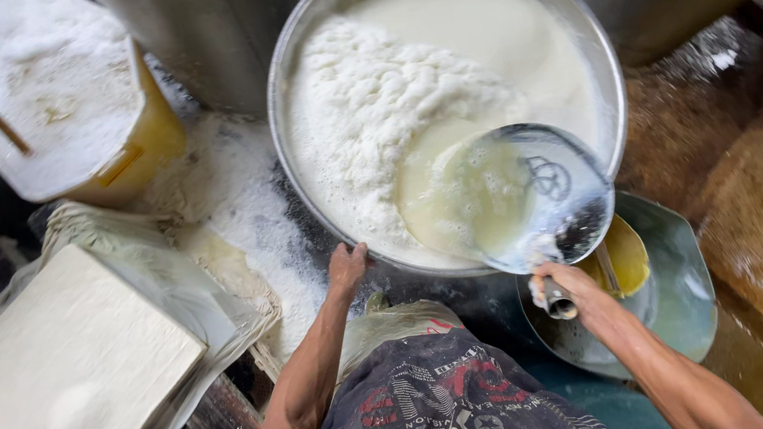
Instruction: The person stirs a large metal basin filled with white curd and liquid using a curved metal scoop, holding the basin edge with the other hand. They periodically turn to scoop liquid from a second basin with the scoop and pour it back, then resume stirring the curd mixture.
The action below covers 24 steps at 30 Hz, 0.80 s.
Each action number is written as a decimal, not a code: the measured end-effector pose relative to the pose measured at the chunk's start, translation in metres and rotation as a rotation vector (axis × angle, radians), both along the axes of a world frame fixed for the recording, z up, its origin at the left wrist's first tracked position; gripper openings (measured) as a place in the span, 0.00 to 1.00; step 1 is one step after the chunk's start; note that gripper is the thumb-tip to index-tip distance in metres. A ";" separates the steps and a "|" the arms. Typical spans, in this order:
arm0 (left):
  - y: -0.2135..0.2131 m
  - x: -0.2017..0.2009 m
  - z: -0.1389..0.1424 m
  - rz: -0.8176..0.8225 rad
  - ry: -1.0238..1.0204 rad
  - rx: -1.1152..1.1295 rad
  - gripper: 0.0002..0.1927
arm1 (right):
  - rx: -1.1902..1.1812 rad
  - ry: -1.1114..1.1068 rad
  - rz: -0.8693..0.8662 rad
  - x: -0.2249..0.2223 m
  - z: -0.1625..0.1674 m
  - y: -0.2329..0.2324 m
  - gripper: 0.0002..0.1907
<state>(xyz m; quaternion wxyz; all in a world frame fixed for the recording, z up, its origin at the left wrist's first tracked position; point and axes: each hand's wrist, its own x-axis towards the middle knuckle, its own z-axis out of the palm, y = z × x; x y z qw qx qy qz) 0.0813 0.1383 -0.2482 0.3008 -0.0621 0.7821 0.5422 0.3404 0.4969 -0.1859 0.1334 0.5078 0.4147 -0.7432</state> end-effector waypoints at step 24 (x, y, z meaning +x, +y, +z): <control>0.048 0.028 0.017 0.392 0.149 -0.299 0.26 | 0.047 0.246 -0.283 -0.404 0.014 0.107 0.07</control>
